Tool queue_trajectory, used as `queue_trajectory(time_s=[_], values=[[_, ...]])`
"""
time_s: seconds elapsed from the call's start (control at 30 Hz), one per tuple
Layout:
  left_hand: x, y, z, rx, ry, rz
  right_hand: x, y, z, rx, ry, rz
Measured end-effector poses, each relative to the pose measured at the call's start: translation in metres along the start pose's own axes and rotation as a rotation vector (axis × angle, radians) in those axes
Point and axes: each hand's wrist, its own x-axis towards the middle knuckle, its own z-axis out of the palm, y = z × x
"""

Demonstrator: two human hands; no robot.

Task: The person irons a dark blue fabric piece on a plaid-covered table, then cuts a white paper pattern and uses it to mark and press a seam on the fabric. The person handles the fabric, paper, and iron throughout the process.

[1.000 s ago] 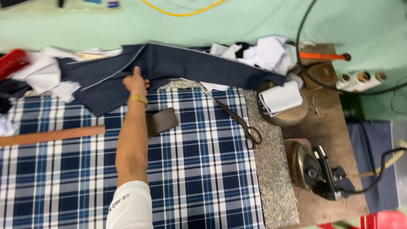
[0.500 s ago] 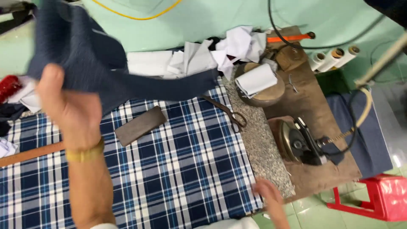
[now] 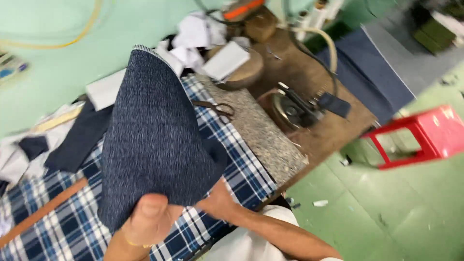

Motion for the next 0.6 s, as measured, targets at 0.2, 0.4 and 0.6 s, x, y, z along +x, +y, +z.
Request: queue_trajectory(time_s=[0.2, 0.4, 0.6], values=[[0.023, -0.050, -0.002, 0.059, -0.308, -0.449, -0.036, 0.030, -0.143, -0.071, 0.838, -0.424], [0.099, -0.099, 0.144, 1.096, -0.662, 0.116, -0.100, 0.047, -0.223, 0.026, 0.462, -0.089], [0.218, -0.176, 0.365, -0.110, -0.105, 0.262, -0.192, 0.164, -0.348, 0.096, 0.475, 0.301]])
